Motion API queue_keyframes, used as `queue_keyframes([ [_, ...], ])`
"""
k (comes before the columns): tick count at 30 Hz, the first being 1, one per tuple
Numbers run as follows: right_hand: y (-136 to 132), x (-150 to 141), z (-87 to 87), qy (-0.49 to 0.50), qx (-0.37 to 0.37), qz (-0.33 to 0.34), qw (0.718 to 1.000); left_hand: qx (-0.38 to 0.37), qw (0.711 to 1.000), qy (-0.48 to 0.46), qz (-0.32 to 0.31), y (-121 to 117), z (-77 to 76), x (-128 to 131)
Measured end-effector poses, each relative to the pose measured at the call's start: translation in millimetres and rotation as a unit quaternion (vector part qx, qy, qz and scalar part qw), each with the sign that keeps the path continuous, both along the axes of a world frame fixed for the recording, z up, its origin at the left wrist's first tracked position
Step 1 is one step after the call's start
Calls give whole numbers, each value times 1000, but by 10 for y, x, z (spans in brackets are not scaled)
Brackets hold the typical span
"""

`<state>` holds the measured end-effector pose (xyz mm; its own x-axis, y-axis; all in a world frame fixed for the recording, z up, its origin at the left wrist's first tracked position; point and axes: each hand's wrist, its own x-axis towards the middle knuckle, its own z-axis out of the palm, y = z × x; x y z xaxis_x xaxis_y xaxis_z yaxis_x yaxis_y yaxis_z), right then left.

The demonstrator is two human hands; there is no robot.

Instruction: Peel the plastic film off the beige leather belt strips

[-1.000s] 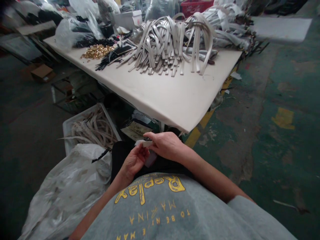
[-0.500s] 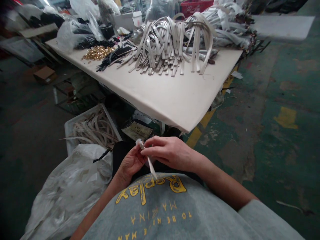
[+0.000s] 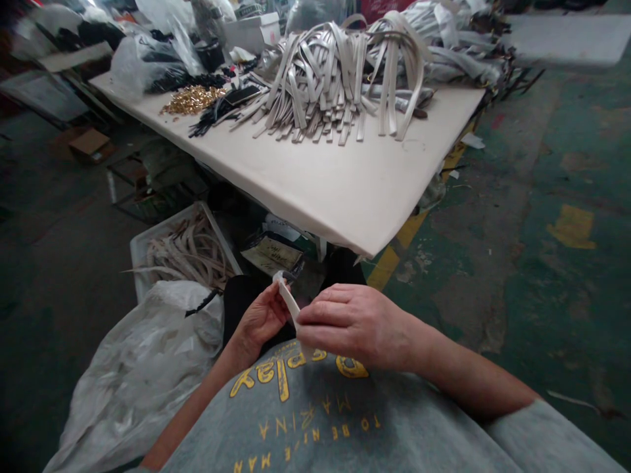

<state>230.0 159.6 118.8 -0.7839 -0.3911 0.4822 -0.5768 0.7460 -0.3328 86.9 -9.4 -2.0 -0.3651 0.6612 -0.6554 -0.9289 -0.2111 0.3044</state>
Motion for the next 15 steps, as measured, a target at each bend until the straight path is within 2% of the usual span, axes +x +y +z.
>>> queue_keyframes([
  [3, 7, -82, -96, -4, -23, -19, 1000, -7, 1000, 1, -2, 7, 7, 36],
  [9, -15, -365, -564, 38, -11, -98, 994, 62, 991, 98, -73, 64, 78, 123],
  [12, -47, -437, -674, 25, -48, -65, 996, 99, 981, 138, -88, 73, 130, 171],
  [15, -60, -402, -636, 11, -141, -31, 989, 139, 977, 131, -93, 66, 168, 169],
])
